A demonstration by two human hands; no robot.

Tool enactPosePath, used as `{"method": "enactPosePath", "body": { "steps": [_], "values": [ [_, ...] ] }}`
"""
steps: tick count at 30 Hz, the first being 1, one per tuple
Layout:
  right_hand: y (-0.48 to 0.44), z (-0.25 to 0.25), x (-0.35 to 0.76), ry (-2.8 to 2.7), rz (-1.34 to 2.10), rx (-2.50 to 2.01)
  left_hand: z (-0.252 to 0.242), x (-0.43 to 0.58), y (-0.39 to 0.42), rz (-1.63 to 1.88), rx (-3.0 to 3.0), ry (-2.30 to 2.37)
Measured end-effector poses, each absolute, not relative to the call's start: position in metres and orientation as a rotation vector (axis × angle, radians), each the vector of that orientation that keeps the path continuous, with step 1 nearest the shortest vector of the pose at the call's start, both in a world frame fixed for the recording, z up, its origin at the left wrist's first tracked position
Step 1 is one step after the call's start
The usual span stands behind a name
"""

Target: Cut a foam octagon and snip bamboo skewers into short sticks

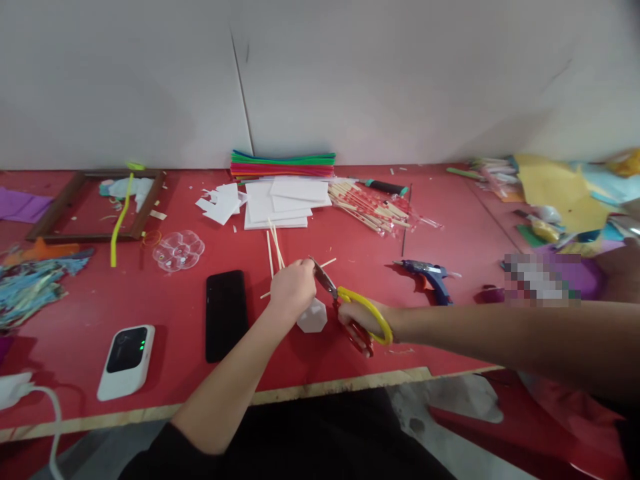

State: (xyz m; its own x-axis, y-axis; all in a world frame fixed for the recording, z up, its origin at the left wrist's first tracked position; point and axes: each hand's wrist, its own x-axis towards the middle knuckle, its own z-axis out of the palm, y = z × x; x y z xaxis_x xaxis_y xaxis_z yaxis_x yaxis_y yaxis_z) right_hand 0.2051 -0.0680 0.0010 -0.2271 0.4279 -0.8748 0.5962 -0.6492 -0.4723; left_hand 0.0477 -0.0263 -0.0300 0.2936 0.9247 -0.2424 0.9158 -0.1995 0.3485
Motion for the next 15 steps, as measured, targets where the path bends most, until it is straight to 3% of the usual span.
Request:
{"method": "enactPosePath", "body": {
  "steps": [15],
  "values": [
    [-0.0581, 0.0045, 0.2033, 1.092, -1.955, 1.874, -0.0275, 0.0478, -0.0321, 0.012, 2.225, 1.602]
  ]
}}
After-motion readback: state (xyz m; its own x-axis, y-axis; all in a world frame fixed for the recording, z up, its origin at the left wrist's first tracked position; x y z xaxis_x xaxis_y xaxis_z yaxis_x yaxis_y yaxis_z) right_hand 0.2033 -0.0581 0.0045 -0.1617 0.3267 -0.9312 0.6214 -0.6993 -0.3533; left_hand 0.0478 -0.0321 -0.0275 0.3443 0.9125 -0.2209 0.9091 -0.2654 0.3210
